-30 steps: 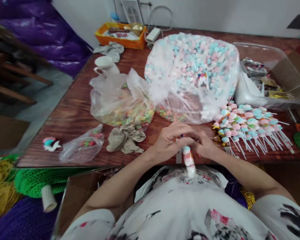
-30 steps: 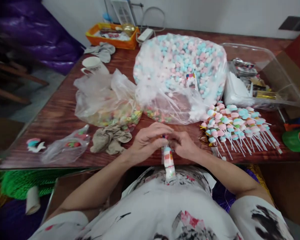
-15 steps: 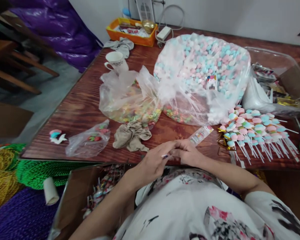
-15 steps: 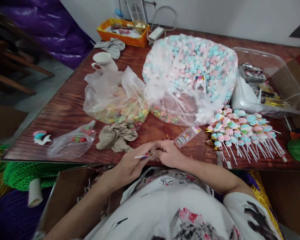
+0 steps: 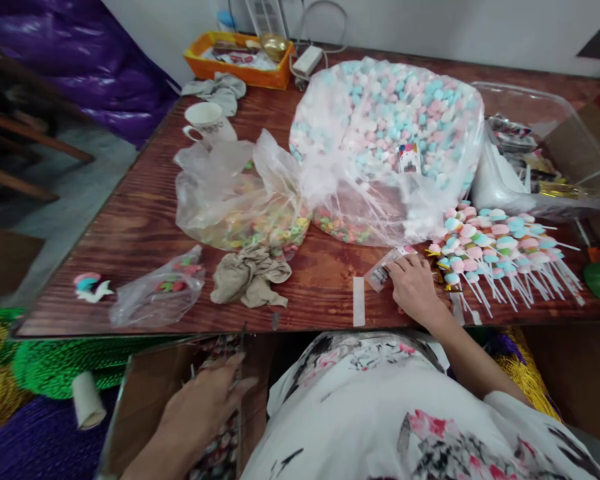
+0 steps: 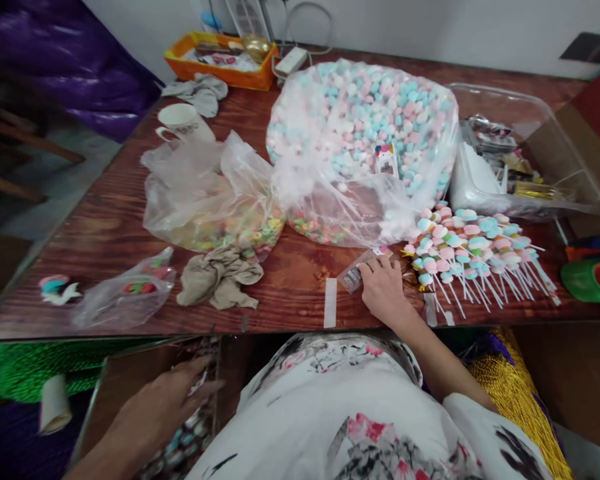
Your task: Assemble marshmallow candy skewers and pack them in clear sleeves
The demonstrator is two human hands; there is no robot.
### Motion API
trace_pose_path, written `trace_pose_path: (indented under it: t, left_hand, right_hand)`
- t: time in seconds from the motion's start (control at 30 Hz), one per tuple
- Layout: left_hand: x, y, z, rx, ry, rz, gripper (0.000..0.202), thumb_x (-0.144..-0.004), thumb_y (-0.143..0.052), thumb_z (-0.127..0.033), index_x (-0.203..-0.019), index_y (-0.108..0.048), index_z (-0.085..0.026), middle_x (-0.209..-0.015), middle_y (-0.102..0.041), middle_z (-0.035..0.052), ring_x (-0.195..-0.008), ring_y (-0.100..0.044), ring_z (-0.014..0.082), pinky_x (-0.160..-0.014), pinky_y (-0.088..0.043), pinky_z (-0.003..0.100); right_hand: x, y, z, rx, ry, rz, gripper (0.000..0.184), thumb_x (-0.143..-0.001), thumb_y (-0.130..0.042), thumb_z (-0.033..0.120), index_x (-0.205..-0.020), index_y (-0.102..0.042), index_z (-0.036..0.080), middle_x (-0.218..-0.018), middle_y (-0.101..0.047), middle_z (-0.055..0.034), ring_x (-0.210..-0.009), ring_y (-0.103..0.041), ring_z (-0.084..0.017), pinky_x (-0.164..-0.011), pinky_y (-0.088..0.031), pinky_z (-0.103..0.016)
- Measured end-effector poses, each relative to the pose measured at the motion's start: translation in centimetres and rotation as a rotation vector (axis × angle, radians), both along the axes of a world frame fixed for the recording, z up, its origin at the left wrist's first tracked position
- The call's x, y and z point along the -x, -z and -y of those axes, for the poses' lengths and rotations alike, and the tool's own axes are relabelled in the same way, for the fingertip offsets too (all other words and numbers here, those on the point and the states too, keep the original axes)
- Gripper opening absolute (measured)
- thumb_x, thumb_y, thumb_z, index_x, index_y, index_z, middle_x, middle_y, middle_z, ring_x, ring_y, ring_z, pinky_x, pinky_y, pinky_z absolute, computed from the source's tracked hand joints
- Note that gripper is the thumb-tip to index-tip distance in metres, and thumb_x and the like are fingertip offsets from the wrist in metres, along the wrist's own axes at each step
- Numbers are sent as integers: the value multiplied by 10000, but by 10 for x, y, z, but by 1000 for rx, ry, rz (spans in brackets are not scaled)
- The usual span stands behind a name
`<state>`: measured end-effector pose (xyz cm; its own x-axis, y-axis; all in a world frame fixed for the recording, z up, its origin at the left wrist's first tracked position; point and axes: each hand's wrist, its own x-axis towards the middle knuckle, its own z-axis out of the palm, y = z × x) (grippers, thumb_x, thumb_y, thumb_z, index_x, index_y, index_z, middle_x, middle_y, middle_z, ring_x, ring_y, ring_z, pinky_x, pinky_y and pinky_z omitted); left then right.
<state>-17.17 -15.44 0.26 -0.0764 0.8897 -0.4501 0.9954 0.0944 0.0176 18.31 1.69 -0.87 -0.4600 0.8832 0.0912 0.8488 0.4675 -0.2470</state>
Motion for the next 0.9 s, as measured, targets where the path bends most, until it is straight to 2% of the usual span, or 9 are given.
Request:
trace_pose_path:
  t: [0.1, 0.13, 0.23, 0.33, 0.4, 0.5, 0.63, 0.77, 0.9]
  left_hand:
    - [-71, -6, -51, -290, 202, 283, 326, -929, -432, -360, -1097, -642, -177, -1089, -687, 110, -1026, -632, 242, -928, -483, 374]
    - [-100, -9, -73, -354, 300, 335, 310, -943, -420, -338, -1097, -633, -175, -1085, -676, 107, -1023, -613, 228, -936, -473, 363]
    - [-180, -13, -136, -349, 570, 311, 208, -919, -476, -246, -1033, -627, -160, -1045, -645, 111, -984, -571, 235, -868, -474, 365]
    - [-221, -6, -176, -365, 647, 193, 257, -868, -590, -311, -1051, -613, -132, -1087, -599, 146, -992, -543, 275, -760, -473, 366]
    - [-223, 4, -188, -382, 729, 164, 213, -872, -581, -243, -1051, -612, -130, -1080, -592, 138, -965, -542, 260, -725, -455, 343]
    - [-207, 15, -196, -401, 918, 157, 169, -869, -524, -92, -1001, -626, -123, -966, -611, 106, -869, -544, 227, -693, -423, 331]
    - [-184, 17, -207, -450, 1197, 311, 155, -922, -484, -140, -933, -637, -159, -897, -619, 72, -857, -530, 202, -820, -404, 367]
    - [-177, 18, -214, -564, 1133, 327, 179, -923, -467, -142, -998, -628, -166, -957, -619, 81, -965, -500, 225, -950, -336, 438]
    - [-190, 24, -198, -559, 926, 255, 177, -898, -488, -157, -1013, -620, -134, -968, -602, 114, -893, -490, 243, -760, -365, 399]
  right_hand:
    - [3, 4, 15, 41, 38, -8, 385, -828, -488, 74, -1183, -604, 166, -1119, -673, -116, -1101, -473, -282, -870, -331, -428]
    - [6, 4, 19, 47, 27, -55, 417, -835, -481, 79, -1229, -578, 177, -1116, -679, -102, -1116, -477, -274, -859, -340, -417]
    - [4, 0, 27, -25, 90, -220, 467, -870, -450, 94, -1326, -504, 181, -1149, -673, -96, -1117, -507, -246, -846, -374, -397]
    - [-30, -1, 33, -148, 212, -347, 428, -896, -455, 117, -1313, -517, 192, -1061, -695, -90, -1053, -549, -240, -875, -407, -412]
    - [-61, 0, 43, -196, 281, -448, 352, -904, -459, 115, -1223, -576, 208, -980, -704, -76, -990, -575, -229, -854, -446, -402]
    - [-94, 2, 66, -207, 323, -611, 284, -897, -486, 96, -1106, -627, 225, -886, -692, -54, -875, -601, -201, -788, -501, -368]
    - [-92, 5, 85, -201, 274, -683, 324, -863, -513, 49, -1111, -619, 228, -788, -664, -32, -854, -605, -196, -771, -519, -359]
    - [-63, 13, 70, -156, 131, -567, 362, -835, -509, 34, -1141, -601, 205, -859, -681, -59, -889, -595, -211, -823, -514, -391]
    - [-46, 20, 57, -88, -28, -435, 337, -824, -506, 53, -1112, -619, 187, -905, -685, -80, -922, -594, -228, -845, -510, -407]
